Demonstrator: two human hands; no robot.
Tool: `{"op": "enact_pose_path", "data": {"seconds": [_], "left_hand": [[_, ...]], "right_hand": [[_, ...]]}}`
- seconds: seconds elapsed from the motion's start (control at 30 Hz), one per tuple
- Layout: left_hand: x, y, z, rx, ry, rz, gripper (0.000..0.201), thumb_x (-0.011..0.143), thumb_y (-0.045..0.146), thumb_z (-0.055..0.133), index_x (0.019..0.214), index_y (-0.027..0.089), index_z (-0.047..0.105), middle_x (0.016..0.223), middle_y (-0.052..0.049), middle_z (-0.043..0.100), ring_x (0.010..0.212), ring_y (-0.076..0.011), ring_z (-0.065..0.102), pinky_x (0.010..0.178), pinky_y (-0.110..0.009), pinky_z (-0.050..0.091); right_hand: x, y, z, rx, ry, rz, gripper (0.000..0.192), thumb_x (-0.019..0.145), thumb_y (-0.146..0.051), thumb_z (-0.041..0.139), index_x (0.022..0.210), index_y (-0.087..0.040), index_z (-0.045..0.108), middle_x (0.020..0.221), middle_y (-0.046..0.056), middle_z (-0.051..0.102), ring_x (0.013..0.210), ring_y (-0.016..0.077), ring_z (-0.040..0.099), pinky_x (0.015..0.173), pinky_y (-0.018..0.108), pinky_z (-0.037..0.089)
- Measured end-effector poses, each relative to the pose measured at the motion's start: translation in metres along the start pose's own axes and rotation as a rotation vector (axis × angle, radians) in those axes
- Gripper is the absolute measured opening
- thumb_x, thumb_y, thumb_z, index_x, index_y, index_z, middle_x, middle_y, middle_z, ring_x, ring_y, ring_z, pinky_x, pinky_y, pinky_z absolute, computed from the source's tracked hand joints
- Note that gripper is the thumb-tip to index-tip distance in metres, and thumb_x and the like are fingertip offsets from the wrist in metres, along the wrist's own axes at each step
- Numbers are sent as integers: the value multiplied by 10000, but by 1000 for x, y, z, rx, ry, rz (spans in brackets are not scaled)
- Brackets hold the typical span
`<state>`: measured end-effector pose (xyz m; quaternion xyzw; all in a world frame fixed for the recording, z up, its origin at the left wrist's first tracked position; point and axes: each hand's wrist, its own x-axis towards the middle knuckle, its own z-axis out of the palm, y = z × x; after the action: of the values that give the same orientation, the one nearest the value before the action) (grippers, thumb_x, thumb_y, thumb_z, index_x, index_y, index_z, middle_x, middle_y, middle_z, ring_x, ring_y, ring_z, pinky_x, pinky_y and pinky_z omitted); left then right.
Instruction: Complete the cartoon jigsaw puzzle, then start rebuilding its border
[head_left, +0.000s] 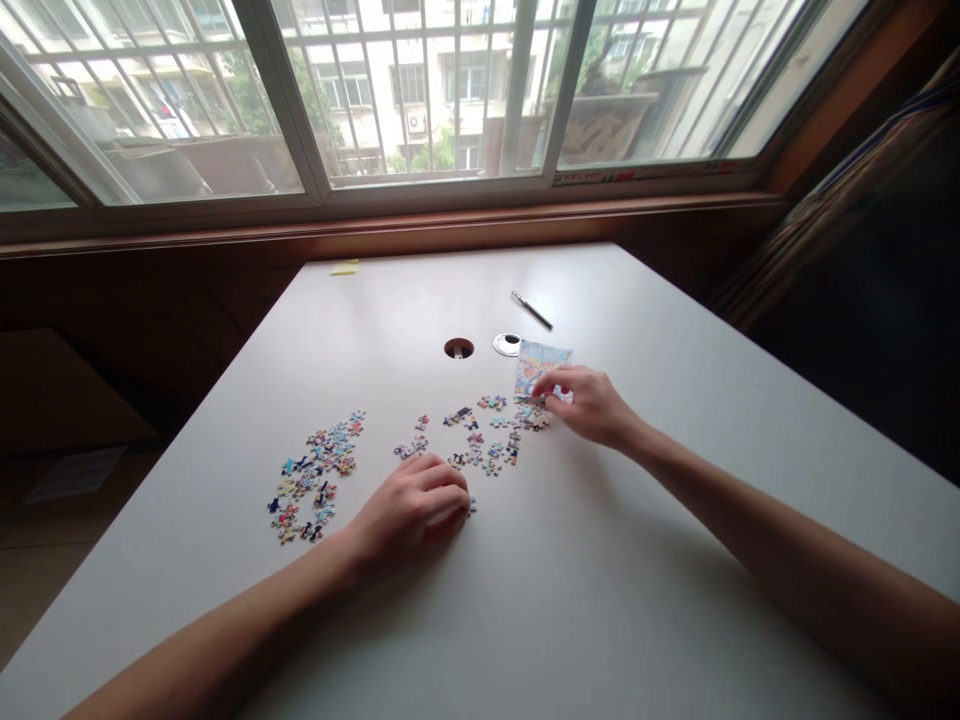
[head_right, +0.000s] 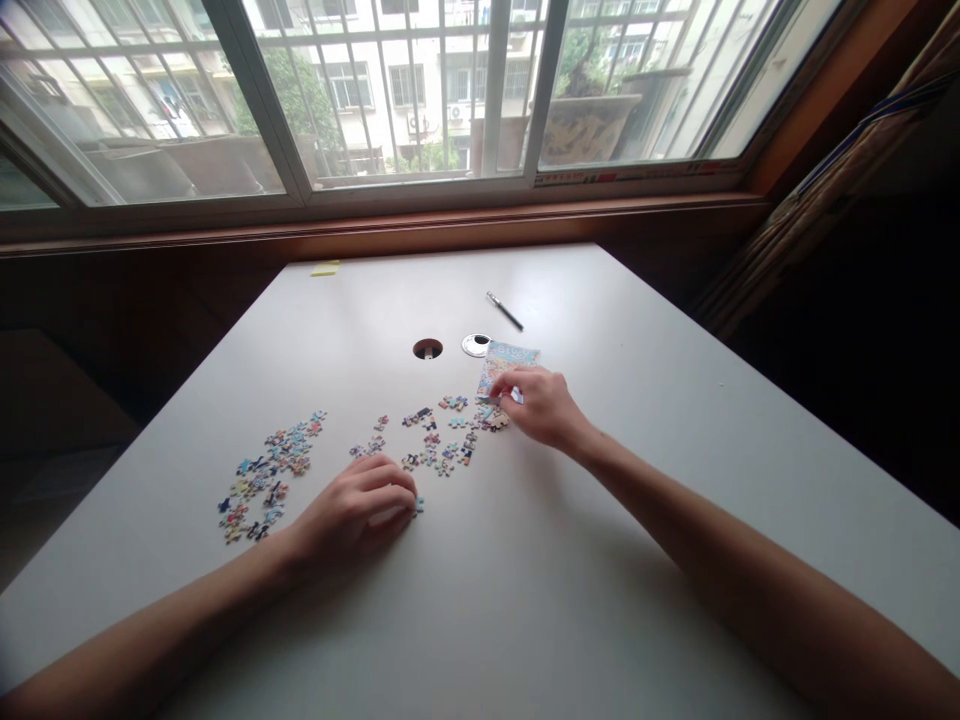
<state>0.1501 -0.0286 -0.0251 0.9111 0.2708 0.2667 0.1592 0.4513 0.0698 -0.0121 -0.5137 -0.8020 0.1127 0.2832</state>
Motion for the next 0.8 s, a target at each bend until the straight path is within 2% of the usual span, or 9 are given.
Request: {"op": "enact_pose_path", "data": {"seconds": [0.07, 0.17, 0.33, 0.53, 0.6, 0.7, 0.8], "left_hand": [[1, 0, -1, 1, 3, 2, 107, 912, 112, 549, 870, 187, 613, 952, -47, 691, 881, -166, 572, 821, -314, 470], [1, 1, -1, 9, 4, 7, 121, 916, 110, 538, 863, 188, 615, 942, -58, 690, 874, -169, 582, 809, -312, 476], [1, 1, -1, 17, 3, 5, 127, 924, 122, 530, 863, 191, 617, 941, -63, 693, 878, -175, 589, 811, -317, 480], [1, 1, -1, 17, 1, 5, 129, 926, 121, 528, 865, 192, 616, 943, -60, 692, 876, -173, 589, 806, -317, 478], [1, 1, -1, 14, 6, 6, 129, 930, 125, 528, 865, 192, 618, 940, -61, 692, 875, -171, 589, 808, -317, 479], [1, 1, -1, 4, -1, 2, 127, 930, 125, 527, 870, 189, 618, 947, -63, 690, 877, -175, 583, 808, -323, 479], [1, 1, -1, -3, -5, -3, 131, 930, 118, 525, 869, 188, 618, 949, -62, 688, 882, -177, 578, 811, -325, 476]], "right_hand": [[4, 6, -16, 6, -154, -77, 151, 823, -214, 594, 825, -242, 743, 859, 20, 721, 807, 187, 623, 764, 319, 453], [6, 11, -28, -49, -268, -184, 146, 855, -290, 616, 864, -262, 759, 883, 21, 715, 855, 191, 630, 797, 323, 422], [3, 9, -27, -142, -328, -236, 100, 849, -335, 677, 871, -303, 768, 936, 13, 704, 945, 205, 635, 860, 361, 331], [2, 2, -27, -155, -280, -289, 132, 855, -293, 672, 742, -242, 717, 875, 8, 709, 842, 179, 640, 847, 357, 340], [2, -2, -28, -135, -330, -345, 144, 861, -296, 677, 736, -240, 718, 851, 4, 707, 804, 172, 641, 844, 353, 374], [1, -8, -32, -91, -484, -420, 126, 884, -290, 665, 801, -266, 756, 852, -1, 714, 802, 169, 653, 805, 328, 431], [1, -12, -42, -83, -514, -391, 122, 896, -285, 646, 891, -274, 768, 923, 17, 724, 847, 183, 663, 775, 317, 464]]}}
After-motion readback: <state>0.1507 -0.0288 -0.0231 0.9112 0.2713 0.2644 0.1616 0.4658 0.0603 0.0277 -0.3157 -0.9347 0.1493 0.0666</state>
